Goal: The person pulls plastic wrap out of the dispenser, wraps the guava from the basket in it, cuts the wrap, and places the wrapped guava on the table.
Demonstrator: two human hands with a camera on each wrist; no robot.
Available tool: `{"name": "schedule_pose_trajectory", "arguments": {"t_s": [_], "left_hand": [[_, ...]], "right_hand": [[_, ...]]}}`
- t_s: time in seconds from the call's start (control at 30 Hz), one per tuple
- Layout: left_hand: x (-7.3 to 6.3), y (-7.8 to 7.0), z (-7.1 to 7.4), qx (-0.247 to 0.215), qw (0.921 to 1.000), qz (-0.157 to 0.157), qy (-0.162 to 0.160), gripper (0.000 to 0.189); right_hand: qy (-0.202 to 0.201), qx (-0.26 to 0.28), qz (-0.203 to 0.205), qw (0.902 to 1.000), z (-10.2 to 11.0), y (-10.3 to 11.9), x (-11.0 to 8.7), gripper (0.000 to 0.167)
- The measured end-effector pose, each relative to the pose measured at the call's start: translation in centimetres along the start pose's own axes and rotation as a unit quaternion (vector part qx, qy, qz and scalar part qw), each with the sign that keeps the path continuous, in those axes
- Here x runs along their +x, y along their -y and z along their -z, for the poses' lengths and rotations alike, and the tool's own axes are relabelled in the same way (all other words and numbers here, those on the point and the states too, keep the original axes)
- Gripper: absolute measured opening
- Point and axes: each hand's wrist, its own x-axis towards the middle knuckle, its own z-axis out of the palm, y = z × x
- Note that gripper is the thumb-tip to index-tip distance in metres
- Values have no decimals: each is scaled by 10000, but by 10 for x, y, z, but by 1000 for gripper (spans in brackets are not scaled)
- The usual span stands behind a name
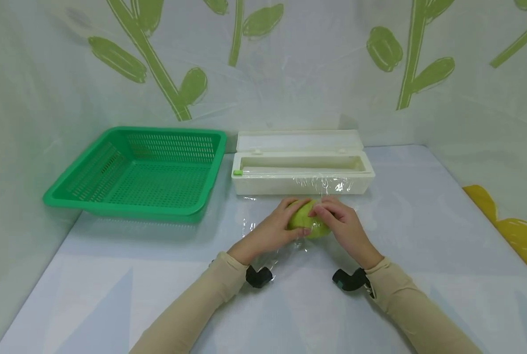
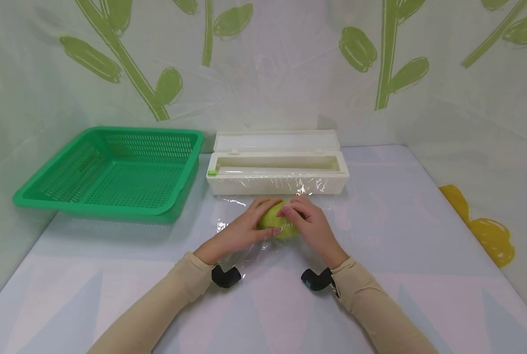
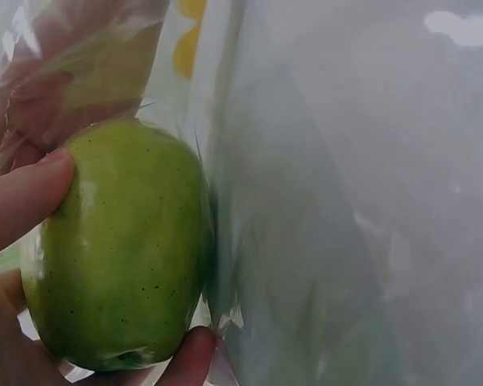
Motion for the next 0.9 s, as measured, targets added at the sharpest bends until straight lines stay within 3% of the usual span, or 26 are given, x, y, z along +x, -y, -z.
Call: {"name": "schedule_pose_trajectory", "arguments": {"t_s": [0.23,0.33,0.47,0.57,0.7,0.9], "left_hand": [[0,0,2,-228,9996,193,-8,76],[0,0,2,-224,9996,169,10,77],[0,1,3,-257,9996,131,-4,78],[0,2,2,-265,9996,95,-58,79],[0,0,3,-310,9994,151,-81,80],[-1,-2,4,-480,9981,359,-103,83]], "right_hand": [[119,-22,160,9998,-1,3,1,17],[119,-264,223,9993,-2,5,2,16],[130,-724,393,9965,-3,-11,4,16],[182,-1285,666,9893,-3,-24,5,19],[180,-2017,1062,9735,-5,-23,6,22],[272,-2410,1081,9641,-5,-19,6,27]]}}
